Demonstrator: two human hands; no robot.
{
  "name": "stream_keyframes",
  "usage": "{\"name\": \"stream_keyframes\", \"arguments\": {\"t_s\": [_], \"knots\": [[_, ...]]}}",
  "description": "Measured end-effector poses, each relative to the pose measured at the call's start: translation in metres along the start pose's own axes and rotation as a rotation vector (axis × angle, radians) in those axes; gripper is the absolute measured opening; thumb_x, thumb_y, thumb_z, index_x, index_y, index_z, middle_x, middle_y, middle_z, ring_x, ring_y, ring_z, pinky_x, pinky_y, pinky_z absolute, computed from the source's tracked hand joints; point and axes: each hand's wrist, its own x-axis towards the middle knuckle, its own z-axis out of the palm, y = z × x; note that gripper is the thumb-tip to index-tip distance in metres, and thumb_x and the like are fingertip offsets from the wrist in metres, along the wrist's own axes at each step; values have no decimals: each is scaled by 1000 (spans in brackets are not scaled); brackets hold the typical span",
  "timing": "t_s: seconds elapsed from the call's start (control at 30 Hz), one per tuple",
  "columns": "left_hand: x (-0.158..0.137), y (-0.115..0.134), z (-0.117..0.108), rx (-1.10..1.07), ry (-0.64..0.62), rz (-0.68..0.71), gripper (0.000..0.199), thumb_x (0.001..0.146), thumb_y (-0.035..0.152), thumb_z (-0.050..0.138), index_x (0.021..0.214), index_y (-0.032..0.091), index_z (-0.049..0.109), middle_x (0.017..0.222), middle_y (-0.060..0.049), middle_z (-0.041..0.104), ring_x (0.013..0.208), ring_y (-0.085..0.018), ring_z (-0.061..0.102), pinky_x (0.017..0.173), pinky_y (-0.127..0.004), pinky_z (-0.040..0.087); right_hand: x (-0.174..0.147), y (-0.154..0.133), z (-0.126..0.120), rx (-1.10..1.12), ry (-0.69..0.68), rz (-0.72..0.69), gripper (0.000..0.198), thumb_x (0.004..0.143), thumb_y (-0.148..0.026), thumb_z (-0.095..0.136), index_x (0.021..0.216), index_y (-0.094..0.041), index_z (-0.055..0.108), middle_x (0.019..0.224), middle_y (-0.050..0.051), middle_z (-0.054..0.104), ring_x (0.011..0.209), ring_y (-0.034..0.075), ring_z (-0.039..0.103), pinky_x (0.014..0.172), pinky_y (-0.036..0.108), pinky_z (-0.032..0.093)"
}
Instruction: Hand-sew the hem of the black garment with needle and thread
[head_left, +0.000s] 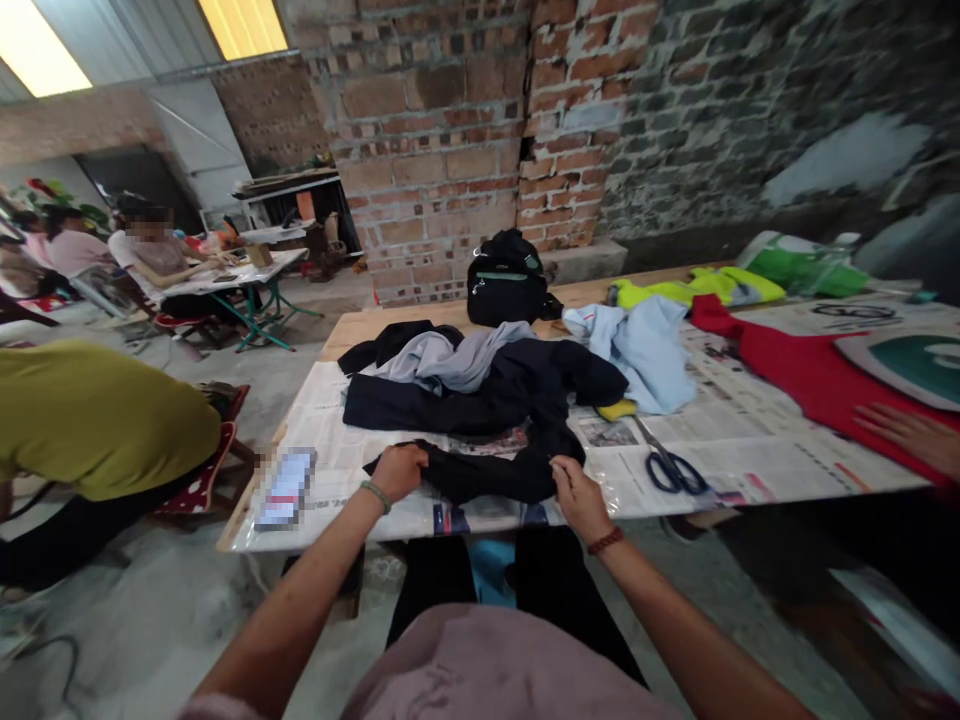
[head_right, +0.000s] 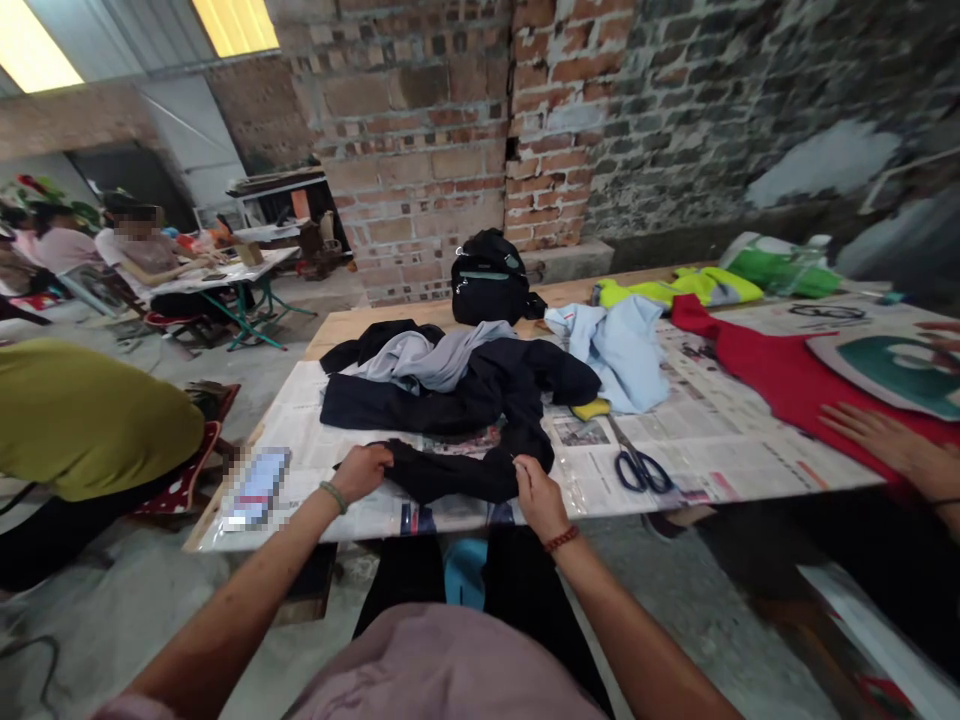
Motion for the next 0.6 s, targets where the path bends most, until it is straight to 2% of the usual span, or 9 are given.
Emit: {"name": "stream_keyframes", "arguments": {"t_s": [0.1, 0.17, 0.23, 0.37, 0.43, 0.5, 0.6], "knots": [[-7, -1, -3, -13, -14, 13, 23, 85, 26, 40, 88, 21, 63, 94, -5, 60, 89, -19, 56, 72, -29, 47, 0, 2, 2, 25, 0, 51, 30, 85, -35, 30, 97, -19, 52, 86, 7, 63, 75, 19, 60, 62, 27, 46], [-10, -3, -9, -36, -11, 25, 21, 84, 25, 43, 85, 21, 64, 90, -4, 60, 88, -20, 56, 69, -28, 47, 0, 4, 2, 29, -1, 70, 30, 85, -35, 30, 96, -19, 52, 86, 7, 63, 74, 18, 60, 62, 27, 45], [-11, -5, -17, -49, -3, 33, 19, 82, 27, 47, 95, 20, 60, 97, -4, 58, 90, -20, 55, 73, -31, 47, -1, 8, 1, 25, 7, 84, 29, 85, -35, 30, 95, -19, 52, 85, 7, 63, 74, 18, 60, 63, 27, 44], [-11, -4, -25, -13, -18, 60, 32, 82, 31, 48, 110, 15, 48, 109, -7, 51, 94, -18, 53, 78, -37, 47, -4, 12, -2, 28, 13, 116, 28, 84, -34, 31, 93, -18, 53, 81, 7, 62, 70, 18, 59, 63, 27, 44], [-12, 3, -17, 2, -43, 89, 29, 81, 30, 50, 107, 16, 51, 108, -7, 52, 95, -19, 53, 80, -36, 46, -5, 11, -4, 36, 7, 126, 28, 84, -34, 32, 92, -18, 53, 77, 6, 62, 68, 17, 59, 63, 27, 44], [-18, 15, 1, 45, -82, 160, 26, 79, 29, 52, 102, 16, 55, 105, -8, 53, 97, -20, 51, 85, -35, 42, -4, 9, -4, 43, 8, 133, 28, 84, -34, 32, 92, -18, 54, 75, 5, 62, 65, 16, 58, 62, 26, 43], [-36, 41, 41, 263, -135, 394, 28, 77, 33, 53, 100, 18, 56, 102, -10, 54, 96, -23, 49, 86, -37, 37, -3, 4, -4, 51, 18, 123, 28, 84, -34, 32, 92, -18, 54, 74, 4, 61, 63, 15, 58, 60, 25, 44]]}}
